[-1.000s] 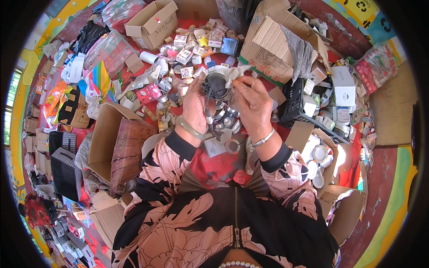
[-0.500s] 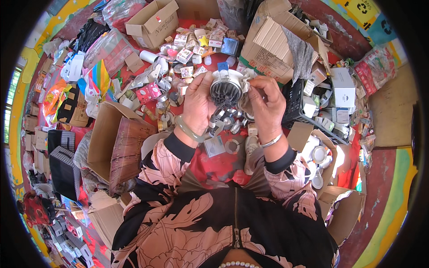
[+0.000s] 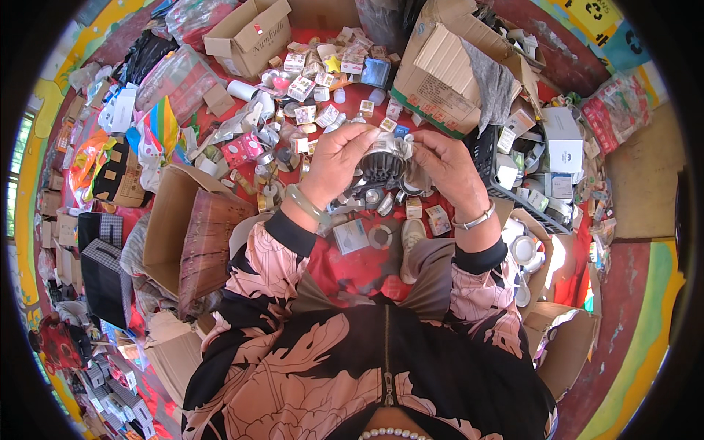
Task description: The person sits on the floor and cleans various small light fixtures and bulb holders using a white cloth. They wipe the interior and exterior surfaces of the items, handling them one at a time and placing them into a nearby cardboard box.
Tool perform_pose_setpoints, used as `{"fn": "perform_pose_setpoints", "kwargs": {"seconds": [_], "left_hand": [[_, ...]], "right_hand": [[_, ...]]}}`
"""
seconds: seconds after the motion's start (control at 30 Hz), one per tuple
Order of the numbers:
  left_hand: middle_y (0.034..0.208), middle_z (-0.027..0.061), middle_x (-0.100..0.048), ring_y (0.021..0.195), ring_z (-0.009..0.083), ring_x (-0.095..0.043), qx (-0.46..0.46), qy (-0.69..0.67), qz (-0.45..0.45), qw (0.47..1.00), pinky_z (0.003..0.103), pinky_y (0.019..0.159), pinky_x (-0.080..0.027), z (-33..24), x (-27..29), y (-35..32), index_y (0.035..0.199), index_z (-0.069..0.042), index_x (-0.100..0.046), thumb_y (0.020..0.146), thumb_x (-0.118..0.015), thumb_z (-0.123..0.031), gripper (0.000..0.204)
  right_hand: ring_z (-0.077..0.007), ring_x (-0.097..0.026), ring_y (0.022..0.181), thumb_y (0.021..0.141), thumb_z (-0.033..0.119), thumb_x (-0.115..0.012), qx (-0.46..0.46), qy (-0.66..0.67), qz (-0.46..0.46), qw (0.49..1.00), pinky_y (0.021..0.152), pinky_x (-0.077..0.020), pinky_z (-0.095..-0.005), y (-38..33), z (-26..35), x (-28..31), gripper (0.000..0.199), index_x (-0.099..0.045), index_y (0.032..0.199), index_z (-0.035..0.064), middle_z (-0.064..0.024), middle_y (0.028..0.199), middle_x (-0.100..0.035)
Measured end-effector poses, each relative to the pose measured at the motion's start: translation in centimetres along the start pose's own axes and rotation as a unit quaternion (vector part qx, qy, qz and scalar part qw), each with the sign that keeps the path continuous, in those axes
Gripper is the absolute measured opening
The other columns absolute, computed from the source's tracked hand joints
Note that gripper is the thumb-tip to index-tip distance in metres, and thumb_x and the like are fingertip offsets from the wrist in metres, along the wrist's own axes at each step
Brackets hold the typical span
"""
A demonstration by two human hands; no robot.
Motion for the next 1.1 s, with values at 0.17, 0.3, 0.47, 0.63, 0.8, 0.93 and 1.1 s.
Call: {"fn": "perform_pose_setpoints", "kwargs": {"seconds": [0.17, 0.3, 0.47, 0.63, 0.8, 0.93, 1.1], "left_hand": [[0.096, 0.0034, -0.060, 0.088, 0.0083, -0.054, -0.007, -0.085, -0.073, 0.994, 0.022, 0.079, -0.043, -0.9, 0.4, 0.9, 0.104, 0.001, -0.057, 0.093, -0.046, -0.024, 0.030], [0.104, 0.0061, -0.056, 0.095, 0.0139, -0.051, 0.050, 0.013, -0.087, 0.995, 0.025, 0.083, -0.039, 6.8, -2.4, -0.6, 0.110, -0.004, -0.053, 0.095, -0.035, -0.030, 0.035], [0.101, 0.0080, -0.059, 0.103, 0.0153, -0.048, 0.032, -0.236, -0.288, 0.927, 0.028, 0.089, -0.033, 5.3, 4.1, 0.7, 0.093, -0.004, -0.056, 0.091, -0.044, -0.028, 0.027], [0.089, 0.0081, -0.063, 0.089, 0.0157, -0.057, 0.047, -0.329, -0.278, 0.901, 0.032, 0.084, -0.039, 3.7, 6.9, 0.1, 0.073, -0.006, -0.057, 0.088, -0.053, -0.022, 0.022], [0.081, 0.0123, -0.062, 0.092, 0.0248, -0.058, 0.078, -0.358, -0.249, 0.897, 0.035, 0.082, -0.045, 3.6, 5.9, 0.4, 0.079, -0.003, -0.059, 0.086, -0.057, -0.019, 0.018], [0.075, 0.0041, -0.059, 0.081, 0.0205, -0.059, 0.084, -0.428, -0.221, 0.872, 0.034, 0.077, -0.046, 3.6, 4.9, 0.3, 0.078, -0.007, -0.057, 0.087, -0.051, -0.016, 0.014], [0.080, 0.0079, -0.063, 0.086, 0.0205, -0.060, 0.103, -0.384, -0.199, 0.896, 0.033, 0.080, -0.043, 2.3, 5.2, -0.3, 0.073, -0.008, -0.057, 0.089, -0.051, -0.022, 0.022]], "right_hand": [[-0.0113, -0.057, 0.063, 0.086, 0.005, -0.050, -0.145, 0.297, -0.073, 0.941, 0.059, -0.0473, -0.0244, 0.1, -2.9, 0.2, 0.015, -0.063, 0.089, 0.0003, -0.0043, 0.076, -0.062], [-0.0156, -0.058, 0.066, 0.088, 0.009, -0.044, -0.214, 0.331, -0.149, 0.907, 0.060, -0.0479, -0.0276, 0.3, -9.2, -3.4, 0.016, -0.059, 0.090, 0.0015, -0.0055, 0.079, -0.061], [-0.0178, -0.058, 0.064, 0.087, 0.009, -0.043, -0.142, 0.415, -0.234, 0.868, 0.056, -0.0485, -0.0283, 4.0, -12.8, 1.1, 0.015, -0.056, 0.085, 0.0020, -0.0069, 0.071, -0.059], [-0.0178, -0.060, 0.066, 0.083, 0.001, -0.045, -0.220, 0.456, -0.139, 0.851, 0.059, -0.0514, -0.0324, 3.1, -20.6, 3.8, 0.012, -0.057, 0.085, 0.0010, -0.0088, 0.080, -0.061], [-0.0150, -0.056, 0.055, 0.075, 0.007, -0.051, -0.249, 0.093, 0.037, 0.963, 0.049, -0.0444, -0.0259, 0.8, -21.6, -1.4, 0.009, -0.058, 0.072, 0.0040, -0.0064, 0.075, -0.062], [-0.0179, -0.059, 0.064, 0.072, 0.019, -0.053, 0.191, -0.414, 0.275, 0.846, 0.059, -0.0449, -0.0316, -2.9, -24.4, -6.9, 0.017, -0.063, 0.067, 0.0057, -0.0090, 0.068, -0.061], [-0.0285, -0.063, 0.081, 0.068, 0.037, -0.066, -0.224, -0.488, 0.520, 0.664, 0.068, -0.0498, -0.0399, -13.5, -32.0, -11.1, 0.038, -0.066, 0.091, 0.0063, -0.0135, 0.092, -0.065]]}}
Point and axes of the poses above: each hand's wrist, its own y-axis towards the middle knuckle, its own x-axis out of the back of the hand, z = x × y, the point moved 7 cm from there along y, towards the middle knuckle
